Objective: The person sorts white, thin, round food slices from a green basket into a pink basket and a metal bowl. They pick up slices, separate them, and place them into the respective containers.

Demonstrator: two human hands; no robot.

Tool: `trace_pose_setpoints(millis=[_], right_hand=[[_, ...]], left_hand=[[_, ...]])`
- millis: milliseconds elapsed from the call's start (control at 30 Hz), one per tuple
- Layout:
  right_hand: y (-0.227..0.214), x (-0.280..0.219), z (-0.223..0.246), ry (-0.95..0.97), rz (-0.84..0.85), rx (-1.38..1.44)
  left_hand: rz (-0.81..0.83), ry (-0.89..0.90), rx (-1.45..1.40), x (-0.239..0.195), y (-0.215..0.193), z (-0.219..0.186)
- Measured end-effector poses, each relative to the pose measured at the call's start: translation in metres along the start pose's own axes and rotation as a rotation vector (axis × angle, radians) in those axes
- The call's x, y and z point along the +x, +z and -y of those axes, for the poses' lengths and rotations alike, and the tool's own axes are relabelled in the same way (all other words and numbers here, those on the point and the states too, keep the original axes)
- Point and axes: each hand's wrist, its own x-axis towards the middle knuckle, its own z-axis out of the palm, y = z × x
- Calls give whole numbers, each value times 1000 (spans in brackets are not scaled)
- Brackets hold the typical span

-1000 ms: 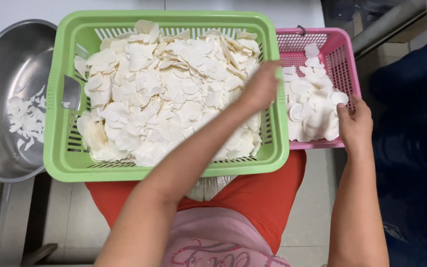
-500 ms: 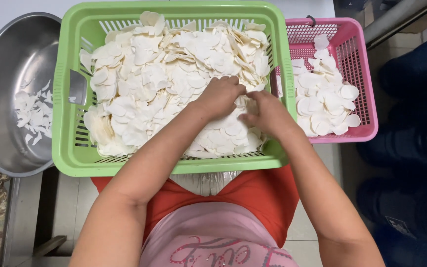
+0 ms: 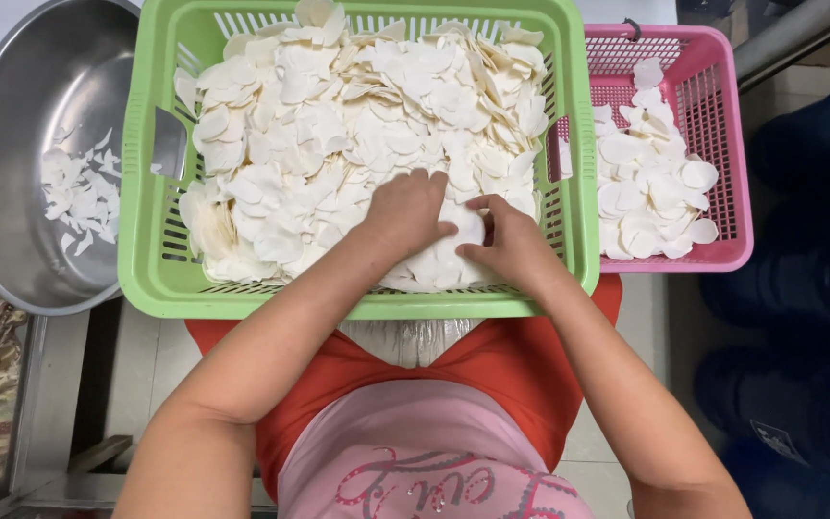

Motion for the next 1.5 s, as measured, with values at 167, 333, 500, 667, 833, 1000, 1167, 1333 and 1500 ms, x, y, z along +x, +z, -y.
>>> trace_pose_setpoints(millis=[167,333,500,667,833,1000,1167,1333,1500], right_hand=[[3,-1,-1,-19,-12,146],[5,6,-23,-24,29,251],[-20,7,-37,-123,-53,588],[-23,7,-42,-127,-42,618],[-16,10,-37,-137,-50,504],[-5,24,-35,-154,49,261],[-6,26,1,-97,-61,74],[1,44,-11,-63,-42,-20],[-23,61,-11,-163,-315,-209]], left_hand=[[59,25,-108,-18,-14,-14],[63,106,-111,-24,-15,-13],[-108,32,-399,-29,-33,1],[-237,-30,-656,-28,-27,30],[-304,-94,-674,-24,-9,57],[-211,-175,-886,-40,-17,64],[-228,-166,-1020,-52,-34,48],[-255,-150,-1357,-44,-18,58],[-229,-232,-1797,-49,-39,68]])
